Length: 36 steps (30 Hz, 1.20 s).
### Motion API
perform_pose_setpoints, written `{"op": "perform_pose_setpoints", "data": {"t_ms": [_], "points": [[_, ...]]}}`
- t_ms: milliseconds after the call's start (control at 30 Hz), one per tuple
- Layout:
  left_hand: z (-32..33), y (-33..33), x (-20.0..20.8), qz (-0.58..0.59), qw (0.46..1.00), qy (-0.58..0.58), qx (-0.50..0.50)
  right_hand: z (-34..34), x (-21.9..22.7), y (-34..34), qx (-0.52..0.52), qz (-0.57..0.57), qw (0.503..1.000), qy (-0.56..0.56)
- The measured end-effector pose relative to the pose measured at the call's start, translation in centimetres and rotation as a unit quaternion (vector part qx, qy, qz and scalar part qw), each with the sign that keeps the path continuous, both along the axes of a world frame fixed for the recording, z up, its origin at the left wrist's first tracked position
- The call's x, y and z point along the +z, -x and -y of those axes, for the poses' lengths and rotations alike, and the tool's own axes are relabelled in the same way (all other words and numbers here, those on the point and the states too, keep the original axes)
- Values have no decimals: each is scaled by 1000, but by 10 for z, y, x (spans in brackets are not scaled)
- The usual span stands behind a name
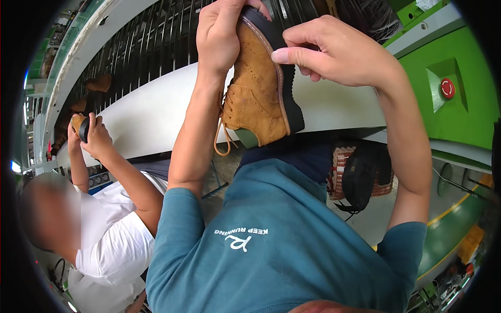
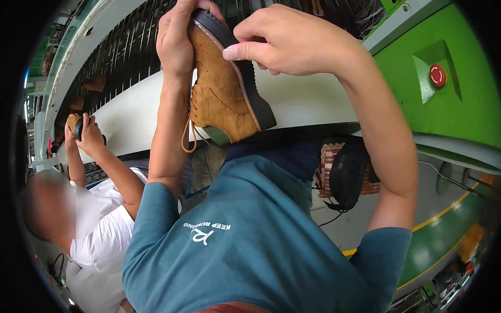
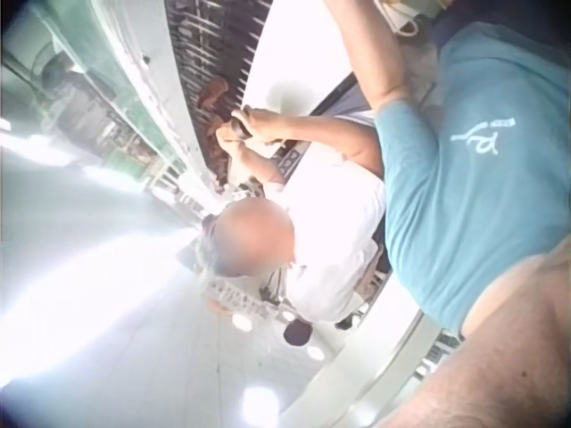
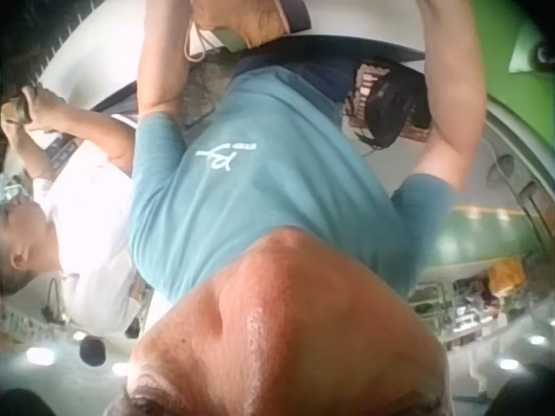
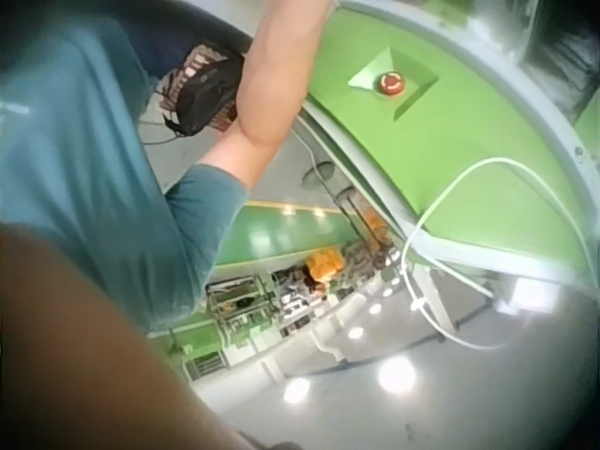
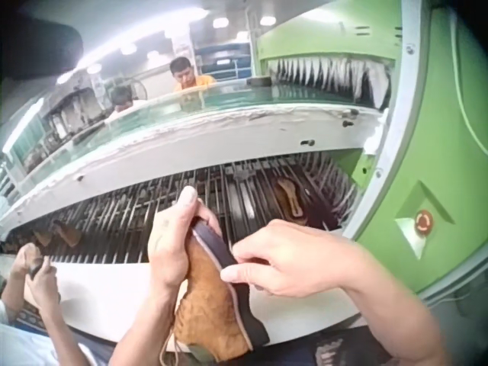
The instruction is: The person assembles brown suede shoes by attaching soles to the uppers on a factory assembly line. They pick up a sole and a shoe, press them together, and inspect the fit before placing the finished shoe on the conveyor belt.
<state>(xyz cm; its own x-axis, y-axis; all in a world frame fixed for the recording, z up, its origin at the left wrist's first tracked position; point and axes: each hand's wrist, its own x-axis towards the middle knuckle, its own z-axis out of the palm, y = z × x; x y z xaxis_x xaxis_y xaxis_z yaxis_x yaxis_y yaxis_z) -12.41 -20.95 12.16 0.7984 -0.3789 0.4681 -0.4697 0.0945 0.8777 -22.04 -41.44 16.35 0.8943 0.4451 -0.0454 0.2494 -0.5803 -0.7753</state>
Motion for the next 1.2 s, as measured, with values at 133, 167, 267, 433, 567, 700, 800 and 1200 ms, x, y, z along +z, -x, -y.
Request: {"op": "perform_pose_setpoints", "data": {"t_ms": [133, 167, 267, 433, 567, 700, 800, 1200], "points": [[-4, -6, -1, -36, 999, -18, 20, -4, -4, -4, -10, 51, 999, 4], [-6, -8, -1, -44, 999, -19, 23, -7, -14, -4, -33, 41, 998, -39], [-15, -34, -21, -90, 992, 58, -72, -14, -61, -12, -43, -50, 979, -194], [-33, -63, -72, -217, 955, 186, -74, -22, -104, -33, 24, -121, 969, -214], [-42, -73, -102, -286, 919, 258, -82, -30, -114, -54, 24, -151, 970, -191], [-48, -81, -134, -318, 897, 297, -74, -37, -116, -69, 17, -174, 973, -151], [-51, -86, -152, -302, 912, 276, -32, -43, -109, -77, 17, -194, 975, -111], [-59, -90, -158, -210, 965, 145, 62, -51, -107, -57, -57, -96, 993, -43]]}}
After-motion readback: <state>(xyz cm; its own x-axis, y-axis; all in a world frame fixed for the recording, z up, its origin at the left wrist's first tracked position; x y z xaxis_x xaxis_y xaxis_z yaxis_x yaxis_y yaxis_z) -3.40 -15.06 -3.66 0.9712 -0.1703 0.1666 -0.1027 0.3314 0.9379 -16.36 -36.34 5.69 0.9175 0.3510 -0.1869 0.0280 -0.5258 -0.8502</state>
